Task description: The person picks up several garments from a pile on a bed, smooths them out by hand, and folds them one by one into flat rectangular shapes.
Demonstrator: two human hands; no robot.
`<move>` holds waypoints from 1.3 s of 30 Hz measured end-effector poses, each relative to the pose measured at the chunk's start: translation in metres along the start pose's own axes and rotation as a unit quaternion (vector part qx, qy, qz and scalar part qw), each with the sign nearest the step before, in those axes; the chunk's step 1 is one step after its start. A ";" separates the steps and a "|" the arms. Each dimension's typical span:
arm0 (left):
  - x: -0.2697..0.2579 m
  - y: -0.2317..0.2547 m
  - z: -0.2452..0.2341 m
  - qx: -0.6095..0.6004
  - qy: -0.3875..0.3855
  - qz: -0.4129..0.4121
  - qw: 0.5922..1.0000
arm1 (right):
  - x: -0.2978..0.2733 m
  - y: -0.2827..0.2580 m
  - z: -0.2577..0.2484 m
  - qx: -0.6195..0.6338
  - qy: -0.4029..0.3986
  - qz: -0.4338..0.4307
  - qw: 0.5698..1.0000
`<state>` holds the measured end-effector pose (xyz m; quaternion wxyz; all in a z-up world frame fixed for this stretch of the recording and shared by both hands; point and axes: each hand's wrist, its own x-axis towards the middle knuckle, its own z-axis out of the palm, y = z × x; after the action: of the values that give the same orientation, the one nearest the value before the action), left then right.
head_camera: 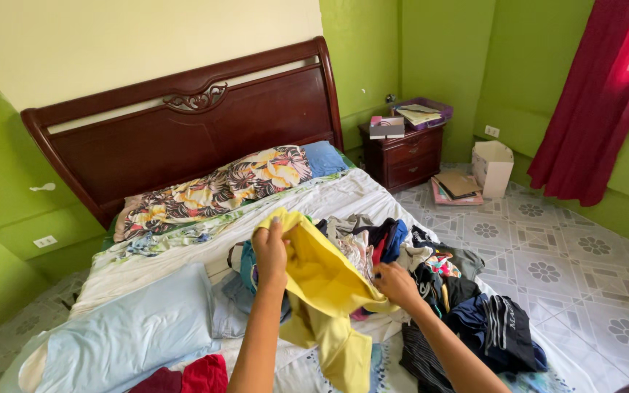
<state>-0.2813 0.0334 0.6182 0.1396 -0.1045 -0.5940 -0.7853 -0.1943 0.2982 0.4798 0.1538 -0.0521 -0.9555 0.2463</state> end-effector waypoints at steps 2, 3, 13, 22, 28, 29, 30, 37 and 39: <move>0.001 -0.011 0.000 0.346 -0.014 0.086 0.934 | 0.006 -0.024 -0.010 0.195 0.018 -0.024 0.980; -0.007 -0.021 0.004 0.345 -0.015 0.084 0.935 | 0.005 -0.042 -0.013 0.384 0.031 -0.043 0.922; -0.042 0.000 -0.033 0.227 0.046 0.024 0.972 | 0.019 0.003 0.122 0.119 -0.010 0.077 0.990; -0.097 -0.065 -0.001 0.428 -0.163 0.314 0.832 | 0.047 -0.047 0.018 0.609 -0.217 0.158 0.746; -0.071 -0.112 0.035 0.271 -0.353 0.008 0.896 | 0.046 -0.002 -0.087 0.219 -0.208 -0.175 0.937; -0.071 -0.117 0.051 0.272 -0.349 0.008 0.896 | 0.048 0.016 -0.086 0.220 -0.210 -0.178 0.936; -0.068 -0.119 0.077 0.159 -0.282 -0.081 0.943 | 0.048 0.034 -0.080 0.070 -0.259 -0.140 0.953; -0.081 -0.119 0.150 0.520 -0.386 0.106 0.754 | 0.084 0.129 -0.120 0.607 -0.281 0.040 0.742; -0.070 -0.127 0.148 0.522 -0.335 0.072 0.781 | 0.076 0.126 -0.144 0.569 -0.292 0.007 0.769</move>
<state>-0.2589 0.2146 0.5206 0.0210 -0.3145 -0.9131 -0.2585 -0.2169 0.4868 0.5591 -0.1325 0.1128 -0.6393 0.7490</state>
